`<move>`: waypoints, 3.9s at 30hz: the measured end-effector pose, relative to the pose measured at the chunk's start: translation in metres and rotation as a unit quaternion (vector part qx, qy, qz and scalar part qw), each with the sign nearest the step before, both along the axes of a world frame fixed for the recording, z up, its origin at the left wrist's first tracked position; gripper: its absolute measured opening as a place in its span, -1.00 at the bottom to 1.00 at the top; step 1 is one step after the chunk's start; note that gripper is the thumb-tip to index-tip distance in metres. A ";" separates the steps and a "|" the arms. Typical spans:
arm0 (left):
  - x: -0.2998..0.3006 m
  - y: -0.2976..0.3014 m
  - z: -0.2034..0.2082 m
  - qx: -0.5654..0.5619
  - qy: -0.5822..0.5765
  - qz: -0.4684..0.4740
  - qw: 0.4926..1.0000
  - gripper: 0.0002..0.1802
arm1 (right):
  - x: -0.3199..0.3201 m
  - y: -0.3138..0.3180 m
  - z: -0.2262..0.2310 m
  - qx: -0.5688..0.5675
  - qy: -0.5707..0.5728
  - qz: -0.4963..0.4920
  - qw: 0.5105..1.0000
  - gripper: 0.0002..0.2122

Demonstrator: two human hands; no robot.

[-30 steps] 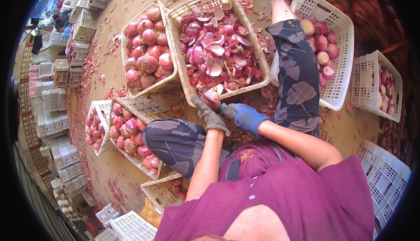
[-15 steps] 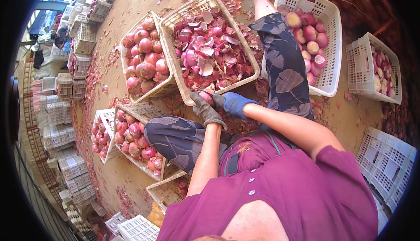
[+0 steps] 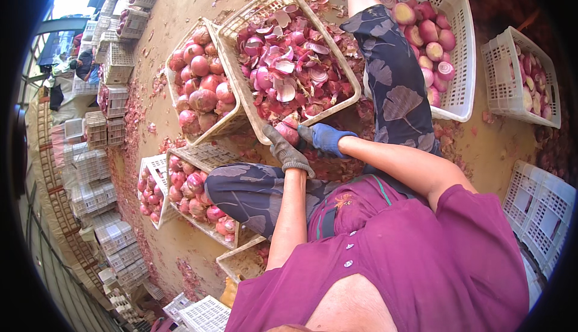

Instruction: The person peels onions by hand using a small knife. They take an onion from a basket, cut off the ends, peel the outer skin, and place the peeled onion into a separate basket.

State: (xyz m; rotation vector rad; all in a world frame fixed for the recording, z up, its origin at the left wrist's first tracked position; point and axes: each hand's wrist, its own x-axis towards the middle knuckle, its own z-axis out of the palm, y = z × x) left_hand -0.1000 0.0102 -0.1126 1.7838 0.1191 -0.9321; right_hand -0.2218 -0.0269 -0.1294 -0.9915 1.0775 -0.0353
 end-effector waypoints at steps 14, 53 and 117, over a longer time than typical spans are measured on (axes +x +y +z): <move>0.043 0.026 -0.032 -0.207 0.166 -0.092 0.960 0.06 | 0.004 0.000 0.001 0.095 -0.110 0.004 0.989 -0.36; 0.060 0.037 -0.004 -0.021 -0.509 -0.283 0.812 0.32 | -0.002 -0.056 0.044 -0.163 -0.106 0.053 0.979 -0.44; 0.076 0.031 -0.012 -0.163 -0.224 -0.212 0.937 -0.60 | -0.033 0.007 -0.010 -0.185 0.024 0.099 0.977 -0.39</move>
